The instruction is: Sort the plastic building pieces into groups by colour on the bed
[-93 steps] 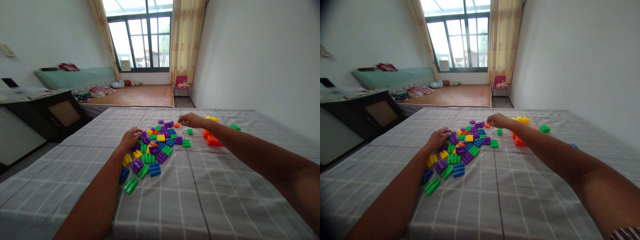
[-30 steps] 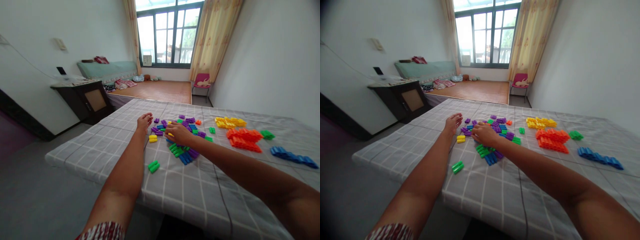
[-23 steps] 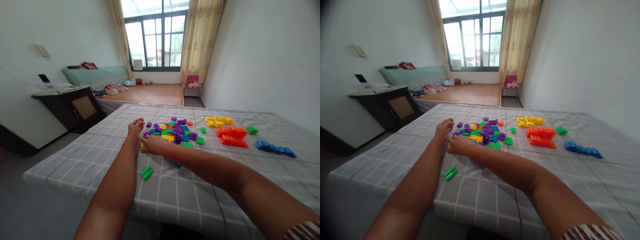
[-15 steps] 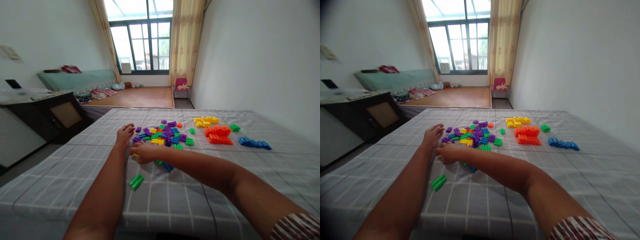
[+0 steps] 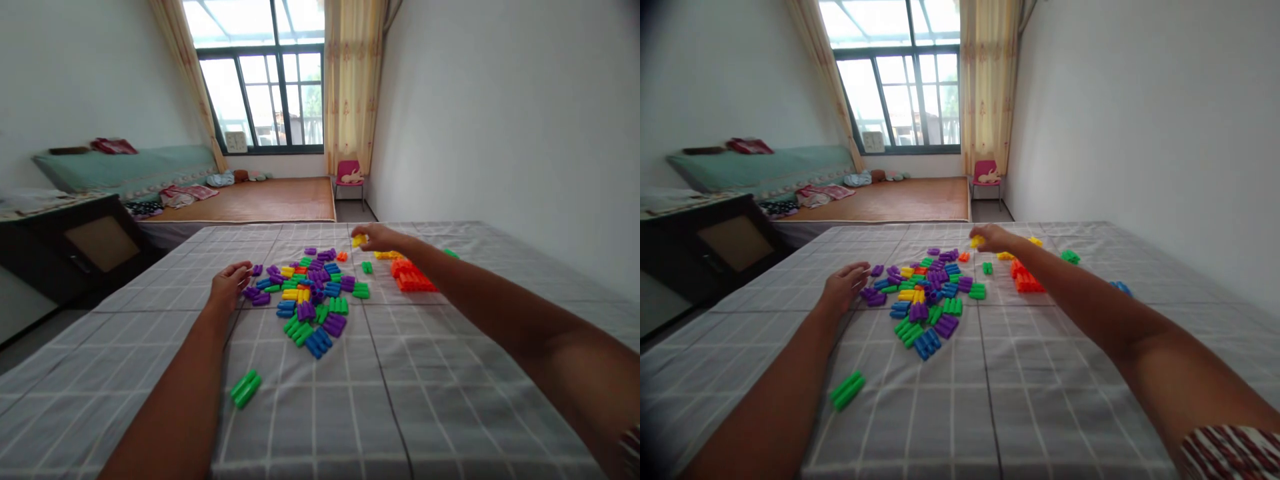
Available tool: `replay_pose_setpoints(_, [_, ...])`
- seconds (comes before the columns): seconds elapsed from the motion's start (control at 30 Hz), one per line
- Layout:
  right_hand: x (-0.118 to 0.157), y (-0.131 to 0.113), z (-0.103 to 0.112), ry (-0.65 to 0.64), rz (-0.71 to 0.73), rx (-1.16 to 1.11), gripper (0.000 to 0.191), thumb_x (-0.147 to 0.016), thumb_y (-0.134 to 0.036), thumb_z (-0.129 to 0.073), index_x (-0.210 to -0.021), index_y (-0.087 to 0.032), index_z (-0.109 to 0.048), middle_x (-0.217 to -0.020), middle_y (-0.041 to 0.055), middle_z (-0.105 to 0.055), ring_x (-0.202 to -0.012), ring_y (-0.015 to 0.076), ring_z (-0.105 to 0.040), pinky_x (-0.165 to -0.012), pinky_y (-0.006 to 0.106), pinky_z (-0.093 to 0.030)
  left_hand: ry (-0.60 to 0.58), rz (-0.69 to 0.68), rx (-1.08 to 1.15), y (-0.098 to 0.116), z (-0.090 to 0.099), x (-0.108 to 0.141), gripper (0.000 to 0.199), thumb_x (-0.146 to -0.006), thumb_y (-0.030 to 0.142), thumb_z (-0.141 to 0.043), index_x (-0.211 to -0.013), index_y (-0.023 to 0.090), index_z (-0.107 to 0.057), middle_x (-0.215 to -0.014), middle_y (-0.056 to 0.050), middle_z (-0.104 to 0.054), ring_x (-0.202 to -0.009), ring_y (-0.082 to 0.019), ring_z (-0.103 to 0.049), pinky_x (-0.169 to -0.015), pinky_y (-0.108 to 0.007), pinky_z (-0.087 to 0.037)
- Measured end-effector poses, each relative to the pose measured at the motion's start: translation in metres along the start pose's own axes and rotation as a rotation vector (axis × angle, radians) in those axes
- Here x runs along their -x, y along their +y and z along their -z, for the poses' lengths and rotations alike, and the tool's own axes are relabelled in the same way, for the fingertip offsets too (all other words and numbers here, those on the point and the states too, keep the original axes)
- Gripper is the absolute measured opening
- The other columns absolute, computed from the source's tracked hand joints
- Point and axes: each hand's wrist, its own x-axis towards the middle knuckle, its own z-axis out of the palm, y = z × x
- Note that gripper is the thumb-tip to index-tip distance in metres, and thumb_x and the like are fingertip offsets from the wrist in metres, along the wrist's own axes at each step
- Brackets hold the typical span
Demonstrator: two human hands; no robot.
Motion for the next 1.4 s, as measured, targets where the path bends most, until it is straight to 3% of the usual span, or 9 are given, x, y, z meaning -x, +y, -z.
replay_pose_setpoints(0.1, [0.002, 0.062, 0.009, -0.044, -0.188, 0.05, 0.039, -0.075, -0.014, -0.063, -0.113, -0.012, -0.066, -0.111, 0.0109, -0.067, -0.095, 0.0192, -0.063, -0.082, 0.026, -0.047, -0.011, -0.005, -0.041, -0.001, -0.002, 0.0, 0.026, -0.061, 0.027, -0.071, -0.085, 0.016, -0.07, -0.094, -0.007, -0.071, -0.078, -0.014, -0.066, -0.061, -0.021, -0.051])
replay_pose_setpoints(0.2, [0.005, 0.093, 0.003, -0.11, -0.227, 0.07, 0.041, -0.072, -0.014, -0.064, -0.113, -0.013, -0.068, -0.112, 0.0096, -0.068, -0.094, 0.0188, -0.063, -0.079, 0.024, -0.047, -0.02, -0.012, -0.066, 0.0, -0.002, 0.003, 0.028, -0.06, 0.028, -0.072, -0.084, 0.015, -0.07, -0.093, -0.008, -0.071, -0.079, -0.015, -0.067, -0.061, -0.022, -0.052])
replay_pose_setpoints(0.53, [0.011, 0.119, -0.011, -0.149, -0.228, 0.082, 0.048, -0.07, -0.023, -0.068, -0.117, -0.018, -0.065, -0.115, 0.0084, -0.068, -0.1, 0.0214, -0.063, -0.084, 0.029, -0.049, -0.018, -0.013, -0.067, 0.002, -0.006, 0.007, 0.034, -0.057, 0.032, -0.074, -0.086, 0.016, -0.07, -0.093, -0.008, -0.071, -0.082, -0.017, -0.066, -0.063, -0.024, -0.051])
replay_pose_setpoints(0.63, [0.003, 0.086, -0.008, -0.01, -0.137, 0.094, 0.041, -0.075, -0.024, -0.064, -0.115, -0.018, -0.066, -0.108, 0.0089, -0.069, -0.097, 0.0216, -0.064, -0.084, 0.03, -0.049, -0.03, -0.016, -0.054, 0.001, -0.008, 0.009, 0.034, -0.057, 0.032, -0.073, -0.086, 0.015, -0.07, -0.091, -0.008, -0.071, -0.08, -0.016, -0.066, -0.063, -0.023, -0.049])
replay_pose_setpoints(0.77, [-0.011, -0.016, -0.017, 0.122, 0.245, -0.051, 0.029, -0.085, -0.024, -0.054, -0.11, -0.017, -0.068, -0.103, 0.0079, -0.07, -0.093, 0.0187, -0.064, -0.085, 0.029, -0.047, -0.048, -0.027, -0.056, -0.001, -0.01, 0.01, 0.034, -0.057, 0.032, -0.073, -0.086, 0.014, -0.07, -0.091, -0.009, -0.072, -0.079, -0.016, -0.065, -0.061, -0.023, -0.048])
replay_pose_setpoints(0.87, [-0.021, -0.099, -0.034, 0.008, 0.493, -0.129, 0.029, -0.085, -0.018, -0.053, -0.111, -0.019, -0.067, -0.104, 0.0056, -0.07, -0.094, 0.0172, -0.064, -0.085, 0.028, -0.046, -0.05, -0.036, -0.048, -0.003, -0.01, 0.01, 0.034, -0.057, 0.032, -0.073, -0.087, 0.014, -0.069, -0.088, -0.009, -0.072, -0.079, -0.016, -0.065, -0.061, -0.023, -0.048])
replay_pose_setpoints(0.97, [-0.031, -0.151, -0.051, -0.235, 0.56, -0.041, 0.039, -0.079, -0.013, -0.06, -0.117, -0.021, -0.065, -0.115, 0.0059, -0.068, -0.101, 0.0188, -0.062, -0.086, 0.027, -0.046, -0.057, -0.043, -0.038, -0.003, -0.009, 0.011, 0.033, -0.058, 0.032, -0.073, -0.085, 0.014, -0.069, -0.085, -0.009, -0.072, -0.078, -0.016, -0.065, -0.061, -0.023, -0.048])
replay_pose_setpoints(1.13, [-0.041, -0.166, -0.062, -0.448, 0.673, 0.073, 0.067, -0.058, -0.006, -0.073, -0.121, -0.024, -0.062, -0.131, 0.0059, -0.056, -0.115, 0.0221, -0.055, -0.096, 0.029, -0.042, -0.088, -0.042, -0.021, -0.002, -0.01, 0.011, 0.032, -0.057, 0.031, -0.073, -0.084, 0.014, -0.07, -0.089, -0.009, -0.072, -0.076, -0.015, -0.065, -0.059, -0.022, -0.047])
replay_pose_setpoints(1.4, [-0.042, -0.153, -0.076, -0.365, 0.536, 0.03, 0.061, -0.063, -0.018, -0.075, -0.121, -0.016, -0.057, -0.112, 0.0094, -0.063, -0.094, 0.0218, -0.061, -0.079, 0.028, -0.048, -0.092, -0.036, -0.012, -0.006, -0.013, 0.006, 0.027, -0.057, 0.028, -0.071, -0.081, 0.015, -0.07, -0.086, -0.007, -0.072, -0.074, -0.014, -0.064, -0.058, -0.021, -0.046])
